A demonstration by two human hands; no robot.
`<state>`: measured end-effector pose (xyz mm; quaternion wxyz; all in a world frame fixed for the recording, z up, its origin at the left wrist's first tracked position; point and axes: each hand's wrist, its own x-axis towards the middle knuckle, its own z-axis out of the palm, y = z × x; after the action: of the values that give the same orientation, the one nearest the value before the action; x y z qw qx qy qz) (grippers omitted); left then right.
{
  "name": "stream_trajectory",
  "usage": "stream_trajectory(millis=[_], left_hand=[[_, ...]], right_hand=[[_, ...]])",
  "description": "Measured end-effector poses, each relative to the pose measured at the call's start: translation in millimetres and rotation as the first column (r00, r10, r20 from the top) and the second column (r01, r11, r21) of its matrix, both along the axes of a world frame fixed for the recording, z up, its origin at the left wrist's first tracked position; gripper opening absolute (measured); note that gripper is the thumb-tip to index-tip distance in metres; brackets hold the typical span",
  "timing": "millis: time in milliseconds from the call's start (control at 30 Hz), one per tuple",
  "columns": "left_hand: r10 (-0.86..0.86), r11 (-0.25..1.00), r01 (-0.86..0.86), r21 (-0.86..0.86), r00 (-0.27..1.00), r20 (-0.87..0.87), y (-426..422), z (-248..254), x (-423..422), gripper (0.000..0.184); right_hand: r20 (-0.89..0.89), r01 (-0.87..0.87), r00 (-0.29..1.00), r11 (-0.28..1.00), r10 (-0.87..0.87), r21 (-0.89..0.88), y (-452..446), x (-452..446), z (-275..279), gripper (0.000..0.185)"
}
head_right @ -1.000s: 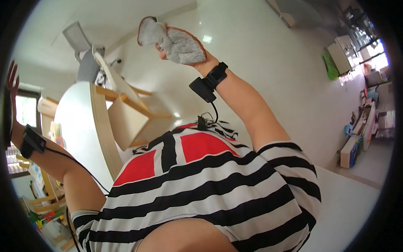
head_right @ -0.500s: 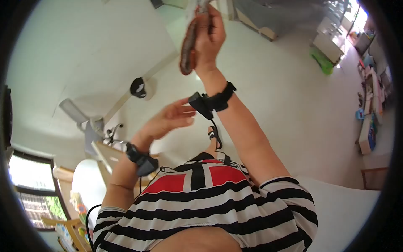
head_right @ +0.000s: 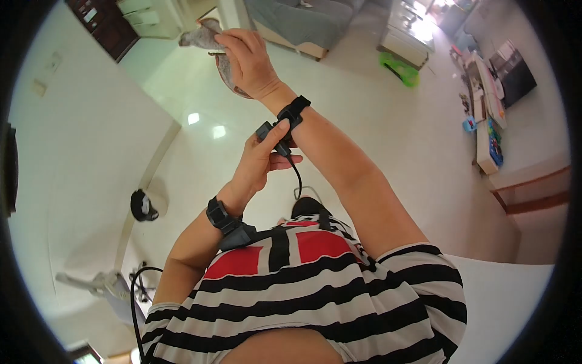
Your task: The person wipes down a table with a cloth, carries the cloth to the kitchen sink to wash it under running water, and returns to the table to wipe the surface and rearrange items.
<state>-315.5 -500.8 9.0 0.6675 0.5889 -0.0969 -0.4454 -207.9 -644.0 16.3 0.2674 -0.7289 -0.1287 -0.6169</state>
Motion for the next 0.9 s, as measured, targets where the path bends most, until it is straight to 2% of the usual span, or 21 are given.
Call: stream_trajectory(millis=[200, 267, 300, 367, 400, 433, 467, 500, 533, 567, 600, 633, 667, 700, 733, 800, 867, 900], left_hand=[[-0.097, 0.993, 0.102, 0.058, 0.992, -0.075, -26.5, 0.5, 2.3, 0.058], [-0.143, 0.985, 0.148, 0.089, 0.987, -0.068, -31.3, 2.7, -0.5, 0.058], [-0.174, 0.978, 0.182, 0.098, 0.981, -0.092, -30.5, 3.6, 0.4, 0.058], [-0.24, 0.96, 0.254, 0.117, 0.963, -0.119, -19.8, 7.2, 7.3, 0.057], [-0.226, 0.961, 0.241, 0.132, 0.967, -0.119, -15.1, 6.2, 11.9, 0.057], [-0.243, 0.964, 0.253, 0.087, 0.964, -0.109, -10.5, 4.1, 16.6, 0.058], [-0.259, 0.964, 0.264, 0.042, 0.961, -0.098, -4.7, 3.2, 21.7, 0.059], [-0.265, 0.96, 0.274, 0.06, 0.956, -0.125, 2.8, 6.8, 26.0, 0.065], [-0.257, 0.962, 0.267, 0.061, 0.957, -0.136, 15.3, 8.3, 30.8, 0.065], [-0.22, 0.969, 0.226, 0.105, 0.973, -0.065, 31.3, 9.5, 36.6, 0.067], [-0.184, 0.972, 0.181, 0.147, 0.983, 0.008, 47.6, 11.1, 45.9, 0.069], [-0.128, 0.981, 0.124, 0.151, 0.992, 0.014, 65.1, 14.5, 60.6, 0.067], [-0.066, 0.986, 0.064, 0.152, 0.998, 0.012, 83.8, 18.0, 73.7, 0.066], [0.043, 0.996, -0.045, 0.082, 0.999, 0.019, 102.3, 24.0, 91.7, 0.061], [0.151, 0.988, -0.152, 0.01, 0.988, 0.018, 122.6, 31.5, 105.6, 0.056], [0.298, 0.954, -0.3, 0.019, 0.952, 0.068, 163.5, 46.5, 123.2, 0.049], [0.419, 0.904, -0.428, 0.017, 0.892, 0.171, 190.5, 56.4, 121.7, 0.047], [0.466, 0.877, -0.48, 0.008, 0.854, 0.231, 196.5, 58.3, 119.1, 0.045]], right_hand=[[-0.253, 0.07, 0.961, 0.986, -0.107, -0.152, -25.4, -22.0, -26.6, 0.029], [-0.405, 0.026, 0.908, 0.977, -0.112, -0.213, -33.9, -36.4, -35.9, 0.034], [-0.402, 0.011, 0.91, 0.977, -0.099, -0.215, -33.3, -34.0, -34.8, 0.034], [-0.318, 0.095, 0.943, 0.995, -0.096, -0.019, -26.5, -26.3, -40.3, 0.029], [-0.316, 0.082, 0.945, 0.997, -0.079, -0.004, -25.7, -19.0, -44.7, 0.029], [-0.41, 0.156, 0.912, 0.934, -0.011, 0.322, -26.3, -9.7, -48.7, 0.03], [-0.475, 0.248, 0.875, 0.761, 0.089, 0.599, -25.9, -1.3, -53.2, 0.032], [-0.484, 0.249, 0.87, 0.76, 0.097, 0.6, -27.1, -0.8, -51.9, 0.032], [-0.317, 0.127, 0.876, 0.46, 0.363, 0.879, -27.7, -0.6, -46.7, 0.03], [-0.058, 0.031, 0.845, 0.059, 0.532, 0.998, -27.9, -0.6, -44.1, 0.029], [-0.064, 0.041, 0.84, 0.055, 0.539, 0.998, -36.9, -3.2, -55.4, 0.029], [0.442, -0.177, 0.611, -0.431, 0.657, 0.885, -52.2, -7.7, -74.9, 0.027], [0.843, -0.189, 0.272, -0.833, 0.464, 0.519, -60.2, -11.7, -87.7, 0.026], [0.81, -0.24, 0.345, -0.79, 0.474, 0.564, -58.3, -1.5, -76.5, 0.029], [0.811, -0.236, 0.324, -0.789, 0.487, 0.567, -58.3, 1.7, -74.8, 0.029], [0.623, -0.17, 0.538, -0.651, 0.567, 0.74, -66.9, -9.1, -75.7, 0.029], [0.576, -0.18, 0.43, -0.559, 0.695, 0.809, -91.3, -46.3, -106.8, 0.031], [0.481, -0.161, 0.457, -0.462, 0.748, 0.872, -97.9, -74.4, -108.4, 0.032]])
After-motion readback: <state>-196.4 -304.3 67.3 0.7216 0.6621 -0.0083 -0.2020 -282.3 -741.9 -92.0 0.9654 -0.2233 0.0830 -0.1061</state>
